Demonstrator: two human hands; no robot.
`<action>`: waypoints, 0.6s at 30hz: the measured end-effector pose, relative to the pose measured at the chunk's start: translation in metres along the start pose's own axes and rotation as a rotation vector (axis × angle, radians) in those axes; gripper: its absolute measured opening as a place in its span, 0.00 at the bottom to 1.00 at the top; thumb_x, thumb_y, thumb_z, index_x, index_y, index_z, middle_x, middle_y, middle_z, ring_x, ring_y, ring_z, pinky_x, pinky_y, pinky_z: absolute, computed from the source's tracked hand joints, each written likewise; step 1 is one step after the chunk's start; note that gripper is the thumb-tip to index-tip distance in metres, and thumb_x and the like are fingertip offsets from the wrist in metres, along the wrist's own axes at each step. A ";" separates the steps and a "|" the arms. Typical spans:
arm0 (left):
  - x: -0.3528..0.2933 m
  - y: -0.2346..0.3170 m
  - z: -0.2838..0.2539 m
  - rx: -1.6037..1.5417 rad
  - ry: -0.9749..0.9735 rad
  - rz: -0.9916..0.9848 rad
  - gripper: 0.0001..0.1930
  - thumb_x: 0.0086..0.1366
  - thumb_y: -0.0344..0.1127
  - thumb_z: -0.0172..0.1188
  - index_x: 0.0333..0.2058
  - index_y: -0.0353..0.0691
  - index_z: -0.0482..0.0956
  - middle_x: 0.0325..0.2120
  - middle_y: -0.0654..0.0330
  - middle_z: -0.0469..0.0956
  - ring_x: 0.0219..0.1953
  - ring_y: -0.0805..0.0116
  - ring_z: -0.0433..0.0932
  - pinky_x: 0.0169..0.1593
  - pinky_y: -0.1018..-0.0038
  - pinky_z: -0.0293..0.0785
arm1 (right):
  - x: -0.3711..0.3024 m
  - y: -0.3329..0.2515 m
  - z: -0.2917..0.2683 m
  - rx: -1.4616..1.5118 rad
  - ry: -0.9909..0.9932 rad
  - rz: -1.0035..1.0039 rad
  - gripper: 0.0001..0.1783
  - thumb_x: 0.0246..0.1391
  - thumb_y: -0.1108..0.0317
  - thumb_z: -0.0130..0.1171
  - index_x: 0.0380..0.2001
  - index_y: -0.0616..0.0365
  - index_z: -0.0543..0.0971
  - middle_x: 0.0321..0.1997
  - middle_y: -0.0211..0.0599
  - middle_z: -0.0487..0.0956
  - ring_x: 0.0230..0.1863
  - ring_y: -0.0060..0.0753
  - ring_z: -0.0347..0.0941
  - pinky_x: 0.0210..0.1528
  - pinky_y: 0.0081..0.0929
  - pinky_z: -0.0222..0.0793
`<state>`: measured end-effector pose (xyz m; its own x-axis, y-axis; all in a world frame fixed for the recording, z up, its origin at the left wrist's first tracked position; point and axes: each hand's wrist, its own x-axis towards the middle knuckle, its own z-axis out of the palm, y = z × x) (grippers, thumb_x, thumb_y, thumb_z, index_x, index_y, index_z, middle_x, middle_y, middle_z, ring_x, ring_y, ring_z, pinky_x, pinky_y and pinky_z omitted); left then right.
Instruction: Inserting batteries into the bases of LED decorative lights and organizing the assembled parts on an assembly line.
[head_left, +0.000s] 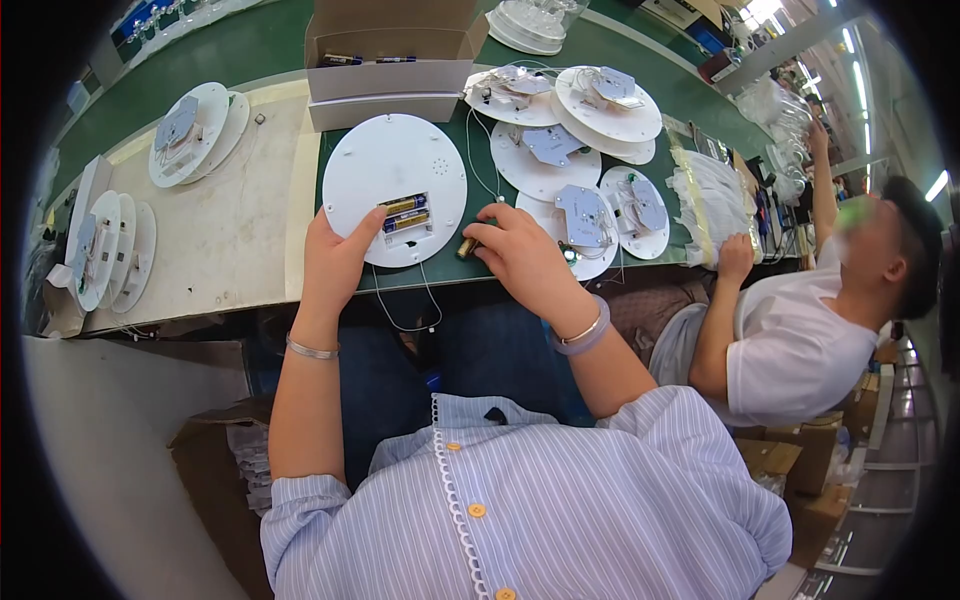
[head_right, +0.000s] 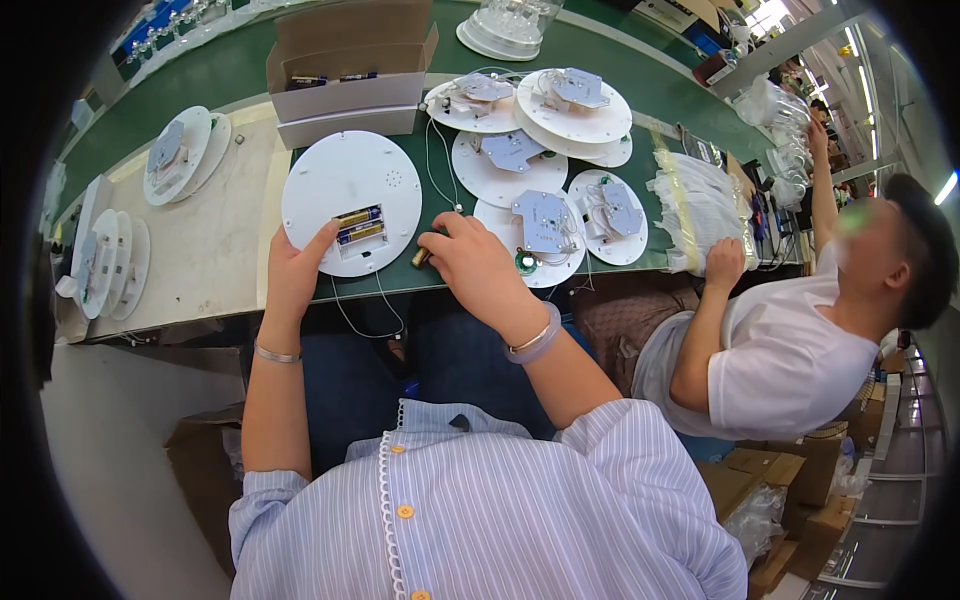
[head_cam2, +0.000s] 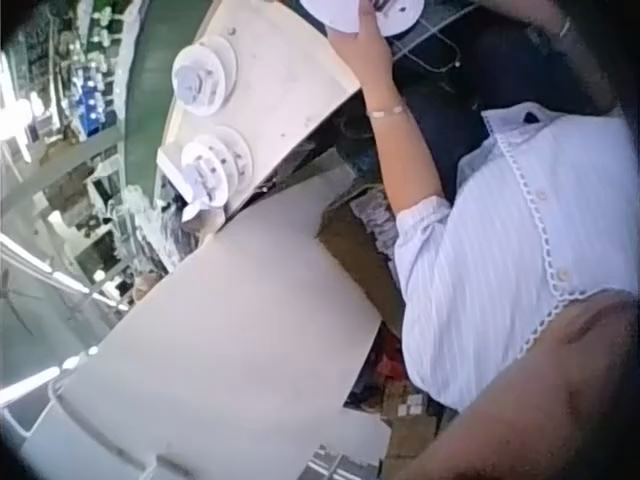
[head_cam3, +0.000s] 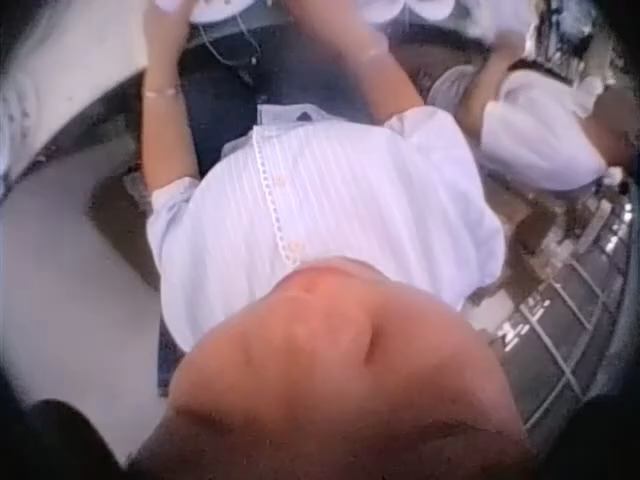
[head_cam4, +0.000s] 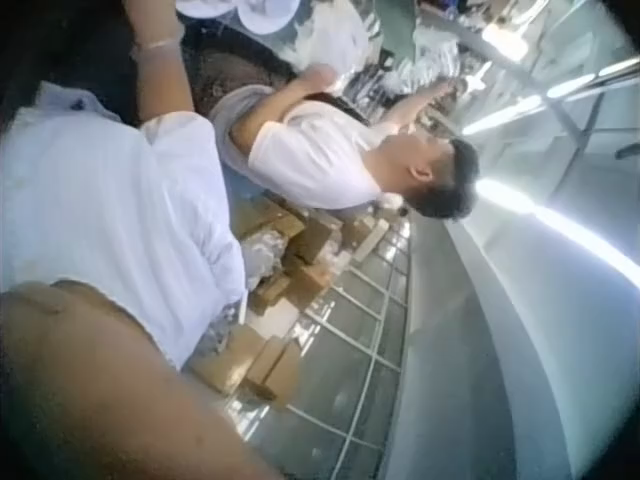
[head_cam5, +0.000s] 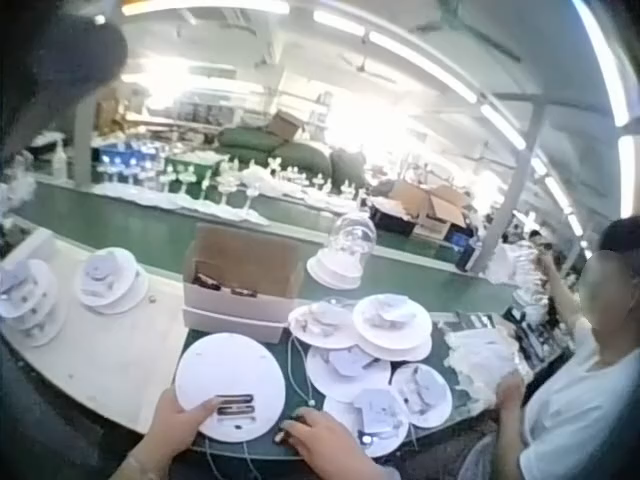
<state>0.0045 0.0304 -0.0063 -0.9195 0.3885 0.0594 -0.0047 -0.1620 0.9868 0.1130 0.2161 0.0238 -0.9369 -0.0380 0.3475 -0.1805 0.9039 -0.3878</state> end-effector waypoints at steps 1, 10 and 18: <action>0.000 0.000 -0.001 -0.008 0.004 -0.005 0.15 0.54 0.32 0.58 0.39 0.30 0.71 0.33 0.56 0.75 0.34 0.73 0.73 0.38 0.79 0.69 | 0.001 0.002 -0.003 0.034 -0.084 0.024 0.09 0.41 0.75 0.53 0.30 0.60 0.73 0.35 0.41 0.70 0.37 0.43 0.67 0.41 0.32 0.63; -0.003 0.002 0.001 -0.029 0.011 -0.032 0.14 0.54 0.31 0.58 0.38 0.30 0.71 0.33 0.57 0.76 0.33 0.74 0.73 0.36 0.79 0.69 | 0.012 -0.018 0.006 0.339 -0.019 -0.009 0.10 0.43 0.72 0.57 0.33 0.58 0.74 0.32 0.38 0.69 0.31 0.37 0.68 0.33 0.26 0.65; -0.001 -0.001 -0.001 -0.054 -0.018 -0.050 0.14 0.54 0.30 0.57 0.39 0.30 0.71 0.33 0.57 0.75 0.33 0.74 0.73 0.36 0.80 0.70 | 0.024 -0.016 0.034 0.270 0.164 -0.062 0.11 0.38 0.72 0.61 0.29 0.59 0.75 0.29 0.36 0.70 0.28 0.34 0.68 0.30 0.23 0.65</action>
<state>0.0047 0.0295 -0.0071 -0.9105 0.4134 0.0137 -0.0718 -0.1907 0.9790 0.0836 0.1861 0.0089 -0.8650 -0.0007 0.5018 -0.3294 0.7552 -0.5668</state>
